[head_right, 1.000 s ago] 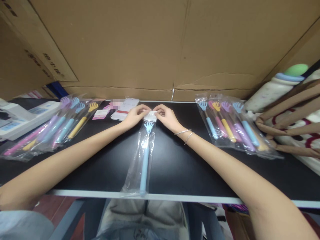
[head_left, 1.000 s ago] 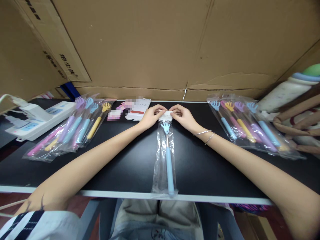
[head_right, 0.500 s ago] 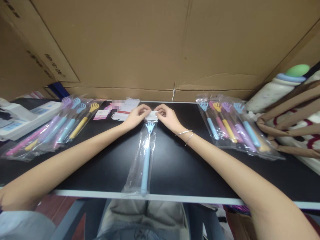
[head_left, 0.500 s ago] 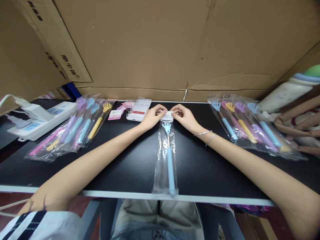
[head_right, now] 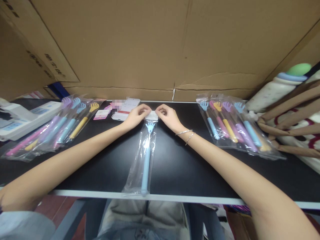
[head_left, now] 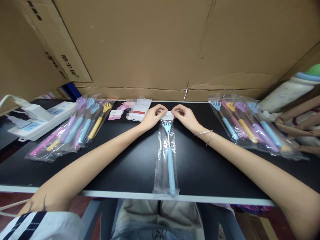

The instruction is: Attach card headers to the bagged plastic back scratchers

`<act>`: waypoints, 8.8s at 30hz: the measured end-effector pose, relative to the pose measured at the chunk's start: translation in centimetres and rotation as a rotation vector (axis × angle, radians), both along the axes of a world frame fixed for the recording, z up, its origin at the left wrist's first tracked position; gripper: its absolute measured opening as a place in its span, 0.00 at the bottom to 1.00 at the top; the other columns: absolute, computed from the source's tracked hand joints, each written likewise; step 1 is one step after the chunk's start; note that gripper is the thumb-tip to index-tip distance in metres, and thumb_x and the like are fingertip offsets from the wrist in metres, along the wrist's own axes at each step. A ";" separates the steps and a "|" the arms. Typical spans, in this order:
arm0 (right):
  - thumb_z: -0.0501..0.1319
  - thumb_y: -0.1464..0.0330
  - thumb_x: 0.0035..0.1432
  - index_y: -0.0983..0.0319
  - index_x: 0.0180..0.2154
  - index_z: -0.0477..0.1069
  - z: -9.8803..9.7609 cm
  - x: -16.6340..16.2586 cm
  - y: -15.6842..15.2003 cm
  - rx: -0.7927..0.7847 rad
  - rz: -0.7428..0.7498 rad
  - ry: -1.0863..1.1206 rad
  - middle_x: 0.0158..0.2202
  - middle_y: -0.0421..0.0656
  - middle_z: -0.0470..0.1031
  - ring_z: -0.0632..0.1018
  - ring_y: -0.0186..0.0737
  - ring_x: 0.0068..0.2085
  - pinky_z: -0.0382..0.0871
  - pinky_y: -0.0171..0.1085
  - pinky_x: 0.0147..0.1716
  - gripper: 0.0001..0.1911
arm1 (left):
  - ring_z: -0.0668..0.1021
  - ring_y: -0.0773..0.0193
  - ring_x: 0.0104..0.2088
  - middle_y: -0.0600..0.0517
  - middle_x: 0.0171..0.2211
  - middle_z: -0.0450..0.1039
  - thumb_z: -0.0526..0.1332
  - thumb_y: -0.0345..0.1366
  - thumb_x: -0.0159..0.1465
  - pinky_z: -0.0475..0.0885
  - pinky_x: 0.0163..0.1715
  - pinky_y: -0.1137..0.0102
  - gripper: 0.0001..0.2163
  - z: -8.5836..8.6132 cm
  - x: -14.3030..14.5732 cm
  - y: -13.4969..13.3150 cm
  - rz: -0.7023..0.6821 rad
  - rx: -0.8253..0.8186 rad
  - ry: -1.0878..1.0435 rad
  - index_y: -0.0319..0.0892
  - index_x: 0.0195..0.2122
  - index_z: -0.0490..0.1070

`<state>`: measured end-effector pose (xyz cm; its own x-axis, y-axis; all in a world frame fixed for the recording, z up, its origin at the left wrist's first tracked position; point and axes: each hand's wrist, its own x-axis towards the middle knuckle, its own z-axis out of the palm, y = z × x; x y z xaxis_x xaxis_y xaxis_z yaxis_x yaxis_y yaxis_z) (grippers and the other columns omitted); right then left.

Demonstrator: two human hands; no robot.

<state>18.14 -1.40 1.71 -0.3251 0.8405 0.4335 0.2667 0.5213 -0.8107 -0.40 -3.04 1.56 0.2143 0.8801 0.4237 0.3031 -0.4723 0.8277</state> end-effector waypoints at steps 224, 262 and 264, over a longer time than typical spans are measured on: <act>0.64 0.64 0.48 0.60 0.36 0.67 -0.5 0.3 0.6 0.046 -0.064 -0.041 0.32 0.41 0.72 0.72 0.37 0.33 0.68 0.38 0.36 0.12 | 0.77 0.62 0.45 0.47 0.44 0.76 0.57 0.40 0.64 0.70 0.46 0.68 0.16 0.2 -0.1 -0.1 -0.214 0.042 0.033 0.40 0.50 0.70; 0.61 0.63 0.52 0.60 0.36 0.66 -0.7 0.4 0.9 -0.039 -0.049 0.044 0.32 0.41 0.75 0.76 0.38 0.34 0.68 0.40 0.41 0.10 | 0.75 0.68 0.33 0.55 0.29 0.71 0.60 0.33 0.60 0.69 0.38 0.71 0.12 -0.5 -0.3 0.4 0.027 -0.003 0.019 0.41 0.45 0.64; 0.61 0.62 0.52 0.60 0.35 0.66 -0.7 0.5 0.9 -0.042 -0.046 0.037 0.35 0.42 0.76 0.77 0.38 0.35 0.69 0.40 0.41 0.10 | 0.75 0.68 0.33 0.55 0.29 0.71 0.59 0.32 0.60 0.69 0.38 0.71 0.11 -0.6 -0.2 0.5 0.036 0.006 0.014 0.42 0.44 0.65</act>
